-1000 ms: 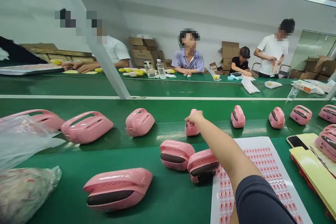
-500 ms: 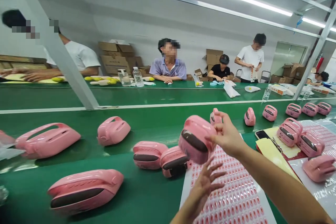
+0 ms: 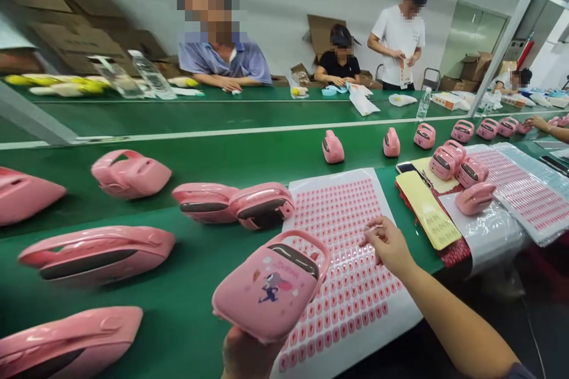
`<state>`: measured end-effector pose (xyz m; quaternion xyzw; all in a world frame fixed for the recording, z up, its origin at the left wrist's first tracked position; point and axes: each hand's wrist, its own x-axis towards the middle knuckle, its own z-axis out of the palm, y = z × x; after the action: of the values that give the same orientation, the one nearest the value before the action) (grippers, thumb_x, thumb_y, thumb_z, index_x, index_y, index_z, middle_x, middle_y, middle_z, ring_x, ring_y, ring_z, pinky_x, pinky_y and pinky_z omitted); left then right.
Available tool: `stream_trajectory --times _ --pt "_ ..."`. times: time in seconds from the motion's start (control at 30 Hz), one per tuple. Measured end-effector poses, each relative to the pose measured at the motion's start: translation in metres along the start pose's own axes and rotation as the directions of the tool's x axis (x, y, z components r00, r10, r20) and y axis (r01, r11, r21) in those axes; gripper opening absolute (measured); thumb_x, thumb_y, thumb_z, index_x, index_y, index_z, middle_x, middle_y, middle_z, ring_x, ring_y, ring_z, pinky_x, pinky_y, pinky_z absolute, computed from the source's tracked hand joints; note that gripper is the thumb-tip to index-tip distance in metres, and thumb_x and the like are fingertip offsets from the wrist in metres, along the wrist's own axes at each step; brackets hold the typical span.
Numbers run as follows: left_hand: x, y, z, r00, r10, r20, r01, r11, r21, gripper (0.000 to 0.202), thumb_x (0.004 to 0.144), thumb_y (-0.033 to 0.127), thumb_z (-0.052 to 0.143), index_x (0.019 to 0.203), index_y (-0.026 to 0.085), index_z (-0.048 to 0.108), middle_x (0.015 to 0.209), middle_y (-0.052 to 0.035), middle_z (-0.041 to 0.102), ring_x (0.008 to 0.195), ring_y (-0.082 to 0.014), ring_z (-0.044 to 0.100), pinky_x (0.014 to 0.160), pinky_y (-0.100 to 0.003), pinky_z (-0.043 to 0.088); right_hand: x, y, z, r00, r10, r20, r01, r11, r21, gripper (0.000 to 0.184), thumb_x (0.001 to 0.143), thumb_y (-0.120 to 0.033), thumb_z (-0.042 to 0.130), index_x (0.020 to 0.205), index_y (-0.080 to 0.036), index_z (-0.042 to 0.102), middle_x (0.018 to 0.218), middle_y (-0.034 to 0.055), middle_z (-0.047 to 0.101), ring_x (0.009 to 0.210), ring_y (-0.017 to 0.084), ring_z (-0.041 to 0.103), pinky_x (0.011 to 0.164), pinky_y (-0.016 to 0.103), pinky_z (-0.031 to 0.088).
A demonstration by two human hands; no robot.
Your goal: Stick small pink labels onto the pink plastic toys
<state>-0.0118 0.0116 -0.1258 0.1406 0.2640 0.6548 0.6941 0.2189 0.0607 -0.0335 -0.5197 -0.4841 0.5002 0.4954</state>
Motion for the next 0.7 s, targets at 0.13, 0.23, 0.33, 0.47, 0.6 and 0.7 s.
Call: stream_trajectory --times 0.13,0.23,0.33,0.47,0.6,0.7 --pt "0.007 -0.001 0.002 0.992 -0.027 -0.126 0.022 0.999 -0.036 0.081 0.041 0.043 0.088 0.117 0.037 0.059 0.101 -0.0022 0.074 0.096 -0.033 0.066 0.083 -0.049 0.054 -0.025 0.032 -0.032 0.982 -0.03 -0.186 0.0 0.988 -0.157 0.036 0.064 -0.054 0.064 0.066 -0.02 0.056 0.044 -0.0043 0.053 0.037 0.01 0.046 0.037 0.022 0.034" --pt "0.01 -0.004 0.007 0.99 -0.062 -0.129 0.056 0.997 -0.05 0.076 0.043 0.044 0.087 0.114 0.033 0.061 0.096 -0.0024 0.075 0.081 -0.029 0.07 0.08 -0.047 0.055 -0.035 0.041 -0.055 0.947 -0.082 -0.31 0.018 0.979 -0.205 0.035 0.062 -0.054 0.065 0.064 -0.019 0.058 0.049 -0.0024 0.053 0.046 0.013 0.05 0.042 0.024 0.036" --pt "0.01 -0.001 0.015 0.991 -0.039 -0.126 0.032 0.998 -0.055 0.078 0.037 0.044 0.088 0.11 0.032 0.064 0.095 -0.0023 0.076 0.078 -0.0291 0.071 0.079 -0.047 0.056 -0.029 0.037 -0.084 0.873 -0.157 -0.461 0.031 0.963 -0.269 0.035 0.064 -0.054 0.062 0.067 -0.02 0.059 0.05 -0.0032 0.051 0.049 0.014 0.048 0.047 0.026 0.038" --pt "0.006 0.006 0.03 0.98 0.047 -0.192 -0.049 0.999 -0.003 0.087 0.025 0.047 0.088 0.108 0.035 0.064 0.101 0.0008 0.075 0.091 -0.0324 0.068 0.079 -0.048 0.055 -0.008 0.025 -0.128 0.764 -0.254 -0.594 0.025 0.931 -0.365 0.033 0.07 -0.051 0.059 0.078 -0.02 0.06 0.064 0.0 0.057 0.061 0.017 0.054 0.059 0.03 0.042" --pt "0.001 0.008 0.048 0.952 0.04 -0.303 -0.02 0.997 0.07 0.083 0.029 0.058 0.083 0.107 0.036 0.064 0.108 0.0022 0.072 0.118 -0.0368 0.052 0.083 -0.05 0.053 0.012 0.022 -0.154 0.758 -0.265 -0.596 -0.017 0.905 -0.425 0.026 0.07 -0.044 0.062 0.073 -0.018 0.062 0.075 0.0062 0.064 0.068 0.02 0.056 0.063 0.033 0.042" --pt "-0.001 0.007 0.057 0.906 0.031 -0.423 0.006 0.996 0.085 0.081 0.031 0.067 0.077 0.104 0.035 0.065 0.108 0.0009 0.072 0.125 -0.0377 0.045 0.086 -0.049 0.052 0.025 0.028 -0.161 0.792 -0.208 -0.573 -0.085 0.893 -0.441 0.021 0.072 -0.036 0.064 0.065 -0.017 0.062 0.067 0.006 0.064 0.064 0.02 0.057 0.059 0.032 0.042"
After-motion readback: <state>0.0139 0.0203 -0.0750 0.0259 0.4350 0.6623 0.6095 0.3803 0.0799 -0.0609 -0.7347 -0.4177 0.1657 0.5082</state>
